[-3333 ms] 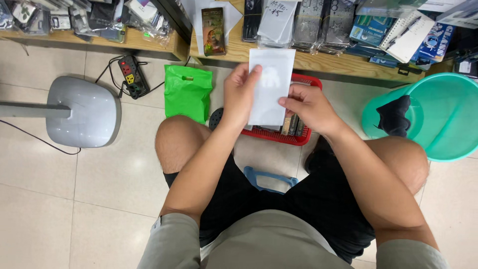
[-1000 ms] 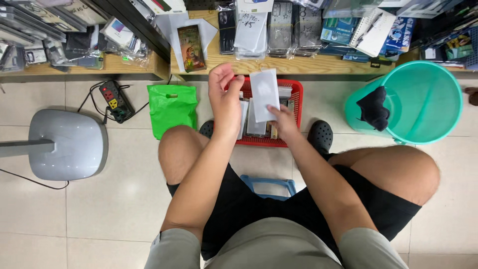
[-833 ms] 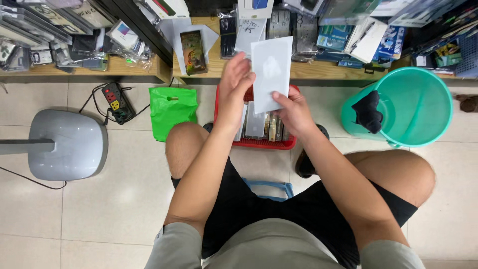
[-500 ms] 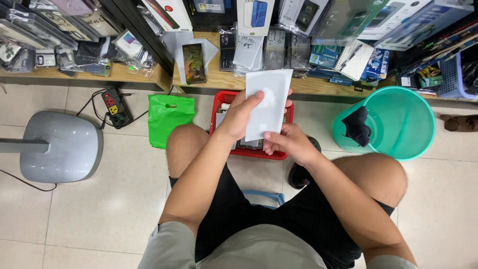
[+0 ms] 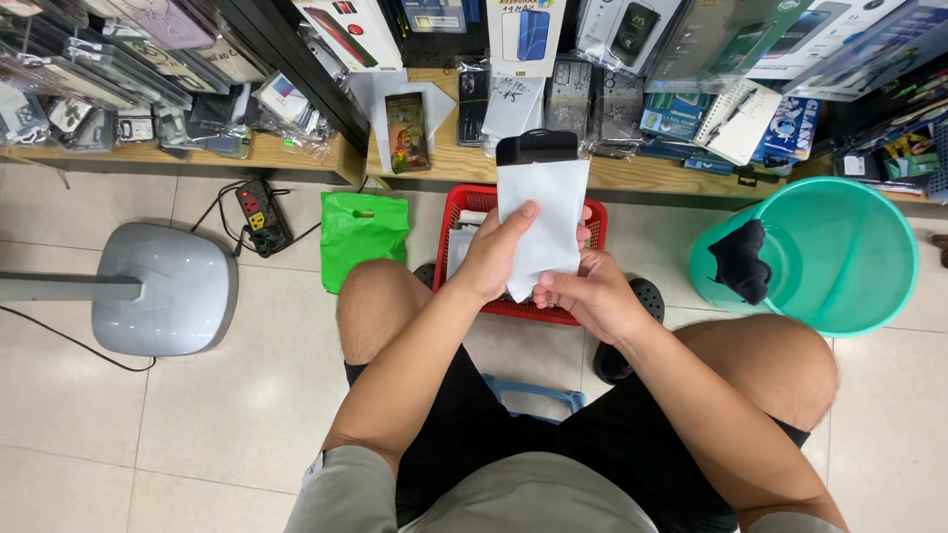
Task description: The person sorts through mobile phone screen protectors in a red basket, removes one from its sleeve, and then writes a list of models and prices in a spiral notebook by hand with a pen.
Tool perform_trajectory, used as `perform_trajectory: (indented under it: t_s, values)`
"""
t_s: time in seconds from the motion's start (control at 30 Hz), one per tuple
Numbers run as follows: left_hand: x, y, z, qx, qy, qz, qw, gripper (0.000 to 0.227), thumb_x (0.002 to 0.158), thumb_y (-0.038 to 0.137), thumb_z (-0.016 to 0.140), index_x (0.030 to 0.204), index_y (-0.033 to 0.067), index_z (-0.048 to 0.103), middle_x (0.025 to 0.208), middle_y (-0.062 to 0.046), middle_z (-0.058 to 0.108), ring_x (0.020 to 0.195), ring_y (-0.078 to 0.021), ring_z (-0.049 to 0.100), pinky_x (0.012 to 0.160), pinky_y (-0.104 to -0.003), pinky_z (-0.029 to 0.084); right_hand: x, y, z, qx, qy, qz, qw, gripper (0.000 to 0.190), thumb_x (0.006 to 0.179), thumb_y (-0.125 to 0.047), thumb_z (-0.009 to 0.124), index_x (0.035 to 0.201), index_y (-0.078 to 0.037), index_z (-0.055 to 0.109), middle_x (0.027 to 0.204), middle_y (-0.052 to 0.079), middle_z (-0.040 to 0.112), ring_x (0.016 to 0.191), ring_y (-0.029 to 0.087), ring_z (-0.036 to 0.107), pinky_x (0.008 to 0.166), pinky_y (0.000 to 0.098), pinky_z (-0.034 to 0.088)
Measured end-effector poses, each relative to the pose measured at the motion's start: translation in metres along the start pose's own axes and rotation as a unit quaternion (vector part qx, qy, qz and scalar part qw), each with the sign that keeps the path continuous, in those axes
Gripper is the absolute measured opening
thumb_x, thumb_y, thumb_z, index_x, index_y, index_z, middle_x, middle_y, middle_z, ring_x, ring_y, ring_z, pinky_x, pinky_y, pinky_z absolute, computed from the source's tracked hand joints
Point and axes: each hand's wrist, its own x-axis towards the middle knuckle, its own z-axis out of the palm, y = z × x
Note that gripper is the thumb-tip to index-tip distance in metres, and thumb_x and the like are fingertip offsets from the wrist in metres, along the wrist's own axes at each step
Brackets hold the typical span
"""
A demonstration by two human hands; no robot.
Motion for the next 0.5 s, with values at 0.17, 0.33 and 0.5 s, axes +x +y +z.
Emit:
perform_trajectory:
  t_s: [0.17, 0.33, 0.5]
  values:
    - [0.001, -0.003, -0.014, 0.029, 0.0, 0.006, 1.0, 0.03, 0.105, 0.036, 0.057, 0.112, 0.0085, 0.065, 0.102, -0.012, 0.077, 0.082, -0.016, 0.074, 0.077, -0.032, 0.062, 0.001, 0.012, -0.008, -0.088, 0.0, -0.011, 0.996, 0.013, 0.086, 0.001, 0.079, 0.093, 0.009, 0.072, 0.076, 0.02, 0.073, 0.07, 0.023, 0.074, 0.066, 0.0345, 0.064]
    - [-0.001, 0.006, -0.021, 0.07, -0.024, -0.013, 0.997, 0.041, 0.105, 0.046, 0.051, 0.113, 0.0083, 0.065, 0.102, -0.013, 0.076, 0.089, -0.0193, 0.075, 0.08, -0.034, 0.062, -0.006, -0.001, 0.002, -0.143, -0.001, 0.01, 0.99, 0.013, 0.087, -0.006, 0.079, 0.088, 0.006, 0.075, 0.073, 0.018, 0.074, 0.069, 0.019, 0.073, 0.063, 0.0288, 0.063]
    - [-0.021, 0.002, -0.021, -0.054, -0.075, -0.096, 0.991, 0.042, 0.104, 0.046, 0.051, 0.119, 0.0093, 0.066, 0.109, -0.015, 0.075, 0.097, -0.0231, 0.074, 0.09, -0.042, 0.061, -0.009, -0.032, -0.014, -0.032, -0.04, -0.124, 0.991, 0.067, 0.086, -0.041, 0.067, 0.134, 0.005, 0.058, 0.117, 0.022, 0.069, 0.11, 0.029, 0.064, 0.086, 0.0441, 0.053]
